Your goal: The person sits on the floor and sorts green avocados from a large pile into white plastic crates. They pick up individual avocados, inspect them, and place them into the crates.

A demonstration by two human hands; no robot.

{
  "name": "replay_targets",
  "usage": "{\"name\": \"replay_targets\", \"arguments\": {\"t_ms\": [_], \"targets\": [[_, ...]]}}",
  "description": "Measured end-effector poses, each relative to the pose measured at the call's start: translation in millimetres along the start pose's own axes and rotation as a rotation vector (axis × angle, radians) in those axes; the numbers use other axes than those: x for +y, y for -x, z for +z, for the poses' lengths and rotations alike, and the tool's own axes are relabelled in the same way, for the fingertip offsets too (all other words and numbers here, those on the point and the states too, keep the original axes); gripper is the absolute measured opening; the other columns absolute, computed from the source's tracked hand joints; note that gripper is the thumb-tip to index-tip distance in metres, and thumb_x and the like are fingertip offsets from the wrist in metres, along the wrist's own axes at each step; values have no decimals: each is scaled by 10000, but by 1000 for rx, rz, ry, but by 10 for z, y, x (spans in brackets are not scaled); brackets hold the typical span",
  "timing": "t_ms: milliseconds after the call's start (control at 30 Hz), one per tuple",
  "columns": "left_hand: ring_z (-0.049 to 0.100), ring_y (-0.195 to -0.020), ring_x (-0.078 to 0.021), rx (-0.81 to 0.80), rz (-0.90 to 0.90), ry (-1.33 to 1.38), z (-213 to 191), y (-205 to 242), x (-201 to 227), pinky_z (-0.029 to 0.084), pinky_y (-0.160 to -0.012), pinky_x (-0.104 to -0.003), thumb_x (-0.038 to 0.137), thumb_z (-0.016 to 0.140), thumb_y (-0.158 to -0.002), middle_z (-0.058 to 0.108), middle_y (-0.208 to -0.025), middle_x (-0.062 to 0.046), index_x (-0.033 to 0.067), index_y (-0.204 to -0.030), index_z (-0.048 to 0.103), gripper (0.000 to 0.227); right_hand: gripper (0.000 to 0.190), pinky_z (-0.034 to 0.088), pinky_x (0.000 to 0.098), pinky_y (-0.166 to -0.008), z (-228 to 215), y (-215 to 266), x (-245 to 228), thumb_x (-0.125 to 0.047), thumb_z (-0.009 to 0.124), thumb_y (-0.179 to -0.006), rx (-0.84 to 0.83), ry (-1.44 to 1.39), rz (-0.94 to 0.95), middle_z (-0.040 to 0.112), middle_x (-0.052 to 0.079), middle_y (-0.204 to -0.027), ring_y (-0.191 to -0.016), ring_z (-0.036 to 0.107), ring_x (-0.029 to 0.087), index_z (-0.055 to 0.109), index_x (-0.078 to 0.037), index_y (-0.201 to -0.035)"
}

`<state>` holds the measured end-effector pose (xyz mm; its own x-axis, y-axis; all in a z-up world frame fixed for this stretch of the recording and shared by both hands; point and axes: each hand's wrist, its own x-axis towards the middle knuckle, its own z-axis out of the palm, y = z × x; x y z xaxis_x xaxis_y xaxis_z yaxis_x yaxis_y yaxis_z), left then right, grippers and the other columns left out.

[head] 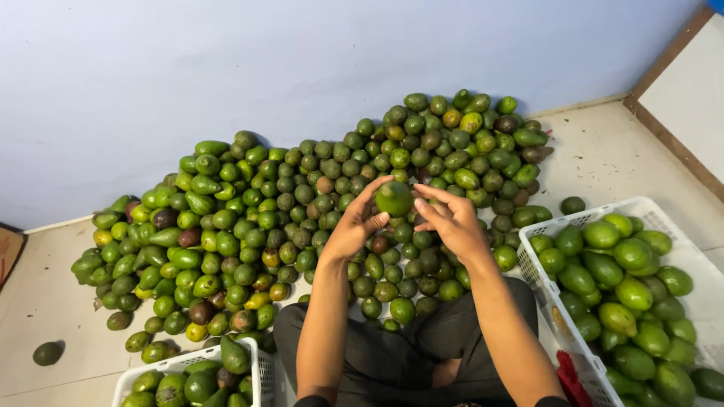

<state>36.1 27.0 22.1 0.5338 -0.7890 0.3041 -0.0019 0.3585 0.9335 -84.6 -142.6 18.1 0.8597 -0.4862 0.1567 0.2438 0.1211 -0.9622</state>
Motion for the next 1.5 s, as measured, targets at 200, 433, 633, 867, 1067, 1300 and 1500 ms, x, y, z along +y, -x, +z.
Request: {"name": "replay_targets", "arguments": {"t_ms": [200, 433, 633, 867, 1067, 1300, 1500], "targets": [[479, -1391, -386, -146, 280, -259, 23, 31, 116, 434, -1103, -549, -64, 667, -921, 537, -1473, -208, 38, -1446, 562, 545, 489, 649, 580, -672, 55, 9, -189, -283, 727, -945, -3, -70, 252, 672, 332, -1175, -860, 727, 490, 676, 90, -1258], [365, -1479, -352, -47, 383, -292, 125, 101, 121, 395, -1152, -514, -70, 681, -920, 427, -1598, -184, 35, -1515, 499, 631, 554, 671, 469, -671, 85, 28, -276, -116, 793, -850, -77, -104, 225, 669, 238, -1298, -977, 738, 357, 618, 55, -1347], [631, -958, -280, 338, 132, -281, 105, 111, 124, 603, -781, -410, -168, 423, -939, 648, -1170, -236, -15, -1402, 571, 509, 674, 609, 482, -904, -14, -35, -84, 44, 707, -882, -125, 46, -209, 448, 230, -1571, -1238, 583, 338, 506, -47, -1519], [736, -592, -358, 193, -142, -44, 188, 52, 282, 638, -492, -433, 318, 683, -1000, 715, -894, -345, -40, -1436, 539, 582, 687, 583, 412, -986, 96, -86, 2, 134, 759, -826, -127, 119, -587, 564, 206, -1450, -1306, 580, 340, 528, 44, -1466], [744, -903, -344, 124, -5, 0, 217, 74, 378, 655, -716, -461, 178, 760, -937, 690, -1135, -326, 13, -1498, 511, 635, 690, 555, 514, -1021, 140, -83, 17, 165, 774, -796, -156, 70, -689, 568, 260, -1424, -1334, 552, 419, 525, 89, -1435], [717, -1076, -244, -17, 205, 3, 128, 79, 307, 643, -888, -352, -131, 776, -827, 579, -1440, -241, 79, -1581, 410, 864, 740, 509, 396, -1102, 11, -29, -127, 49, 775, -786, -323, -184, -429, 426, 241, -1584, -1462, 435, 393, 480, 54, -1465], [479, -1400, -362, -24, 257, -141, 188, 128, 285, 543, -1028, -447, -180, 731, -849, 382, -1621, -246, 85, -1624, 333, 911, 571, 596, 498, -936, 41, 15, -112, -36, 754, -878, -199, -125, -152, 709, 281, -1198, -1132, 695, 362, 583, 65, -1413]]}}
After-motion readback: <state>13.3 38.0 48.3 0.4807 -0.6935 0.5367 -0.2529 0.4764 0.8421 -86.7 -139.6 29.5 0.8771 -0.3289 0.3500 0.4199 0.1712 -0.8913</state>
